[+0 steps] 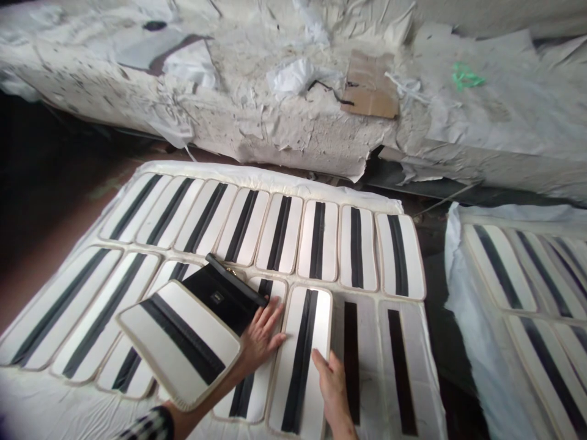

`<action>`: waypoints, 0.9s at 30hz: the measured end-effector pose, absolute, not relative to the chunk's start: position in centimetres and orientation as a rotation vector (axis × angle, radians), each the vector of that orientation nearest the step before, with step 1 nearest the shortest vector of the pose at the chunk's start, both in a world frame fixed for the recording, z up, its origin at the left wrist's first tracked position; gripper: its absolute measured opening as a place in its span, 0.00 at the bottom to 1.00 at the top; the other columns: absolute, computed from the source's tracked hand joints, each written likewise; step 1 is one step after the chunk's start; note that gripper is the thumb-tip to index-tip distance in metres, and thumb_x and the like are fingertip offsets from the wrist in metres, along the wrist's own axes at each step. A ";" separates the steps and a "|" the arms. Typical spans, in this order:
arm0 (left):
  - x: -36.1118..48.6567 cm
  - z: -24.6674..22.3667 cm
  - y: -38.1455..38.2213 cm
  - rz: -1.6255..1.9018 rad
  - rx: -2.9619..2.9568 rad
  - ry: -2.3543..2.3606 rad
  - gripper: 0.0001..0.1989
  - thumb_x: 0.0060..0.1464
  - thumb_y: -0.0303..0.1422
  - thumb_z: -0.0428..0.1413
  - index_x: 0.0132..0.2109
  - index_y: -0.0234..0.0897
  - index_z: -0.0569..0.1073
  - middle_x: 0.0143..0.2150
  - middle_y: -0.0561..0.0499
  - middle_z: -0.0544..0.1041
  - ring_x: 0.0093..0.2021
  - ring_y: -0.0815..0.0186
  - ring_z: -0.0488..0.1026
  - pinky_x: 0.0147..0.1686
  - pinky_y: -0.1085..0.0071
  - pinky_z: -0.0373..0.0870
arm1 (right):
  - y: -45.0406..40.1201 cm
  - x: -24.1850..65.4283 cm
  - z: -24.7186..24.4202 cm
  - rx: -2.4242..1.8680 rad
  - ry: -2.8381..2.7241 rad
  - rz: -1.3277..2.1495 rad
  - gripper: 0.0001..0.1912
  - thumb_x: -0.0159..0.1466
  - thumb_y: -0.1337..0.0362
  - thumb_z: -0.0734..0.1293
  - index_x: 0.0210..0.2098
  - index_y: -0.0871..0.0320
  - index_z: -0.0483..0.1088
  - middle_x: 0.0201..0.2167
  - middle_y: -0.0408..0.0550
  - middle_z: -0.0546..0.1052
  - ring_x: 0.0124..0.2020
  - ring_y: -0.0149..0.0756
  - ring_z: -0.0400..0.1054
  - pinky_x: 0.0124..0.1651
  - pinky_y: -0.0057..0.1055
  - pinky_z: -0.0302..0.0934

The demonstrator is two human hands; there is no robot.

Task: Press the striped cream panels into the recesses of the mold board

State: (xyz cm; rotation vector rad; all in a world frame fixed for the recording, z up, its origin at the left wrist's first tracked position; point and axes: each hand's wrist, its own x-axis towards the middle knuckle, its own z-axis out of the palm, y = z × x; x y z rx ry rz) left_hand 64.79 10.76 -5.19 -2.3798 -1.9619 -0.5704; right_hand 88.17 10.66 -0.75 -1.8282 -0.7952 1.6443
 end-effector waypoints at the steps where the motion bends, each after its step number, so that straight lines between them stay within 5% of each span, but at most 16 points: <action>1: 64.8 -5.1 10.8 -0.565 -2.376 -1.959 0.35 0.73 0.52 0.41 0.72 0.30 0.64 0.76 0.46 0.55 0.74 0.57 0.56 0.70 0.63 0.52 | 10.6 88.1 -0.9 -1.846 -0.803 1.620 0.24 0.55 0.43 0.77 0.33 0.58 0.79 0.31 0.48 0.83 0.43 0.52 0.77 0.49 0.40 0.69; 7: 64.9 -4.5 10.9 -0.623 -2.357 -1.955 0.33 0.74 0.51 0.40 0.70 0.32 0.68 0.77 0.46 0.53 0.73 0.55 0.57 0.67 0.61 0.57 | 11.1 87.6 -1.0 -1.890 -0.754 1.589 0.26 0.53 0.43 0.76 0.37 0.60 0.79 0.32 0.50 0.85 0.41 0.51 0.78 0.45 0.40 0.69; 17: 64.9 -4.2 11.3 -0.572 -2.722 -1.742 0.26 0.75 0.42 0.44 0.72 0.37 0.64 0.76 0.55 0.54 0.76 0.60 0.51 0.74 0.58 0.48 | 11.6 87.9 -1.8 -1.994 -0.869 1.538 0.27 0.52 0.46 0.75 0.39 0.64 0.80 0.37 0.59 0.86 0.41 0.56 0.79 0.44 0.43 0.70; 27: 64.7 -4.1 11.3 -0.596 -2.783 -1.686 0.36 0.72 0.55 0.41 0.73 0.35 0.64 0.76 0.51 0.55 0.77 0.57 0.50 0.75 0.56 0.45 | 12.1 88.5 -1.6 -2.021 -1.110 1.530 0.30 0.56 0.45 0.70 0.43 0.66 0.80 0.36 0.60 0.86 0.39 0.54 0.79 0.41 0.42 0.71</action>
